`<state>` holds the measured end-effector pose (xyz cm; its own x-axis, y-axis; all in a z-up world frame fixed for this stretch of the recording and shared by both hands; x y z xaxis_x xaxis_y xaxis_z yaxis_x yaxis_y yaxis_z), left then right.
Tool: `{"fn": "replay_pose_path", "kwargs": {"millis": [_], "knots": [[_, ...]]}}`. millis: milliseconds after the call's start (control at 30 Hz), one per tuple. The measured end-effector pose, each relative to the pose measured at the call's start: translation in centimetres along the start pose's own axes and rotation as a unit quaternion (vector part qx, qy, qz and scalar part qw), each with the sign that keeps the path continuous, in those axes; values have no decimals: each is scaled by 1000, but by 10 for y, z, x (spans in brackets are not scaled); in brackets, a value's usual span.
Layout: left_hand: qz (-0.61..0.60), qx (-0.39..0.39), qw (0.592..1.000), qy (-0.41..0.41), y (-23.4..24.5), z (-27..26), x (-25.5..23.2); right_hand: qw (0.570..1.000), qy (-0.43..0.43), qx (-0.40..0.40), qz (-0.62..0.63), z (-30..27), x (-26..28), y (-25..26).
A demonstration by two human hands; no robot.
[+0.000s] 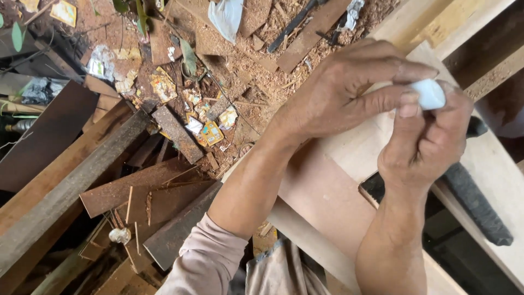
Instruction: Applying glue to wooden joints and assembling a frame in a workshop.
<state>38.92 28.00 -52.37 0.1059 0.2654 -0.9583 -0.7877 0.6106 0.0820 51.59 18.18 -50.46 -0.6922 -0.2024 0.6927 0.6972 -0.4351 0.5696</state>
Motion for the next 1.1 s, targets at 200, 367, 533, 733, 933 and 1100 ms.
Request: {"fn": "replay_pose_path", "kwargs": {"millis": [200,367,533,733,933,1100], "knots": [[-51,0,998,33,5,4,-7,999,30,-17,-19,4,3,-8],[-76,0,996,52,7,-1,-12,997,62,-7,-33,2,9,-9],[-177,-6,983,38,3,-1,1,999,42,-14,-21,6,19,-13],[-165,-7,983,77,-4,-2,4,997,46,-16,-63,6,20,-8],[-169,-1,983,71,-9,-3,18,998,52,-12,-21,7,17,-9],[-126,13,990,69,-3,-6,16,998,54,-8,-21,4,11,-8]]}}
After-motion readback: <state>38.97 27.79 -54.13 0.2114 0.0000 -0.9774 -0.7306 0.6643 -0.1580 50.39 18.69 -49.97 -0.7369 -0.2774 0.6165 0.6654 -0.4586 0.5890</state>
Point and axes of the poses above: each hand's wrist, its own z-axis towards the middle knuckle, its own y-axis out of the back of the hand, x = y × z, the point moved 3 cm from there along z, towards the middle knuckle, and after that the axes turned 4 degrees about y, right-handed, at the moved point
